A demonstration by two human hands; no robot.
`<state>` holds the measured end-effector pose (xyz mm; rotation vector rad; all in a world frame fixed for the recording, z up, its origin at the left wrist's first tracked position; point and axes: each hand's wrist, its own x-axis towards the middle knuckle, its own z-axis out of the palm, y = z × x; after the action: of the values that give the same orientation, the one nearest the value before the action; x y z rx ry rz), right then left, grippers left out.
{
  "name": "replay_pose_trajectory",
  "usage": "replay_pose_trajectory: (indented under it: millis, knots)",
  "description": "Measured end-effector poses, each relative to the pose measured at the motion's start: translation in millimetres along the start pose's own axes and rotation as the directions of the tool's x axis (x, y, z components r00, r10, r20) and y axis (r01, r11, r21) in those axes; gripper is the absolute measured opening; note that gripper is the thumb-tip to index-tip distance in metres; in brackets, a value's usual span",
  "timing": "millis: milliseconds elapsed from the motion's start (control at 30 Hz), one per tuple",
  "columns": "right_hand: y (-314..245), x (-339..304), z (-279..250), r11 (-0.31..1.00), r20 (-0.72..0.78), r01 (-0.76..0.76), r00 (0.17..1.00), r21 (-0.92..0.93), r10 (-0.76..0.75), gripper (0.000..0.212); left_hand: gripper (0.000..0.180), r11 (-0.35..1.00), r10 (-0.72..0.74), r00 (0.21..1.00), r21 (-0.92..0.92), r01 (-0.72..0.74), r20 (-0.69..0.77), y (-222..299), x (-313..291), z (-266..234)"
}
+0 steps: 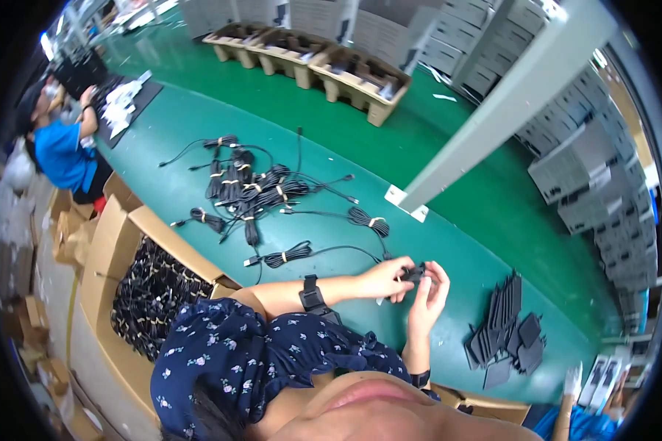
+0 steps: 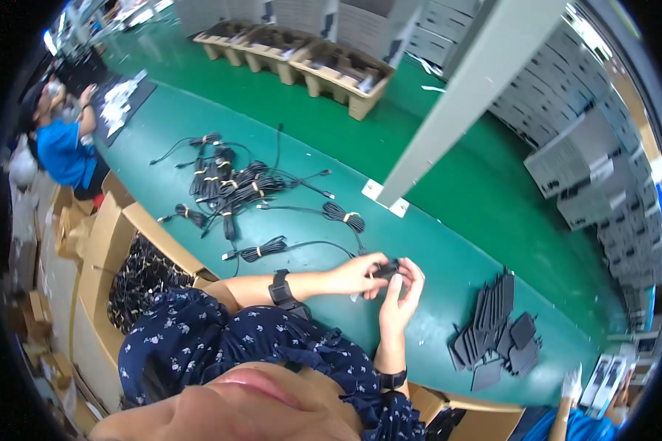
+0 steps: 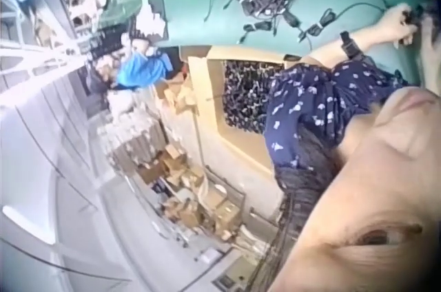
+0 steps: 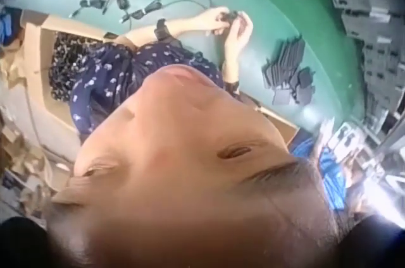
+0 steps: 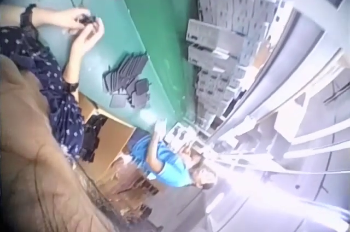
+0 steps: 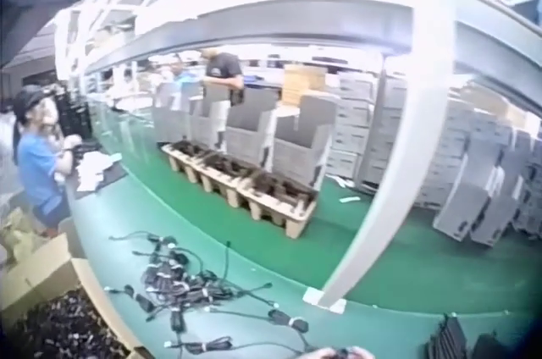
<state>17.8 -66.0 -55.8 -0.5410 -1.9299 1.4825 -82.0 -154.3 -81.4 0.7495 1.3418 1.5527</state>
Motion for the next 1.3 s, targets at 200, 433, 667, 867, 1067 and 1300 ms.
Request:
replay_pose_trajectory:
  millis: [200,433,667,867,1067,1300]
  knots:
    - [-5,0,7,0.943,0.260,0.292,0.934,-0.161,-0.245,0.034,0.032,0.884,0.310,0.951,0.367,-0.289,0.001,-10,-7,8]
    - [-4,-2,4,0.982,0.068,-0.093,0.994,0.166,0.083,0.030,0.025,0.971,0.206,0.979,0.129,-0.204,-0.004,16,-6,0]
    - [-9,4,-7,0.975,-0.063,-0.057,0.995,0.213,0.073,0.021,0.030,0.890,0.324,0.942,0.308,-0.337,0.094,8,-7,4]
    - [-14,10,-23,0.839,-0.155,-0.082,0.969,0.538,0.194,0.015,0.020,0.856,0.338,0.939,0.435,-0.279,-0.062,3,-3,-5]
    - [-1,17,-42,0.628,-0.091,-0.086,0.965,0.773,0.245,0.010,0.021,0.861,0.169,0.975,0.503,-0.075,-0.144,49,-17,-16]
    - [-8,9,-18,0.812,-0.036,-0.186,0.969,0.554,0.246,0.011,0.025,0.849,0.392,0.919,0.396,-0.349,-0.031,7,-7,2]
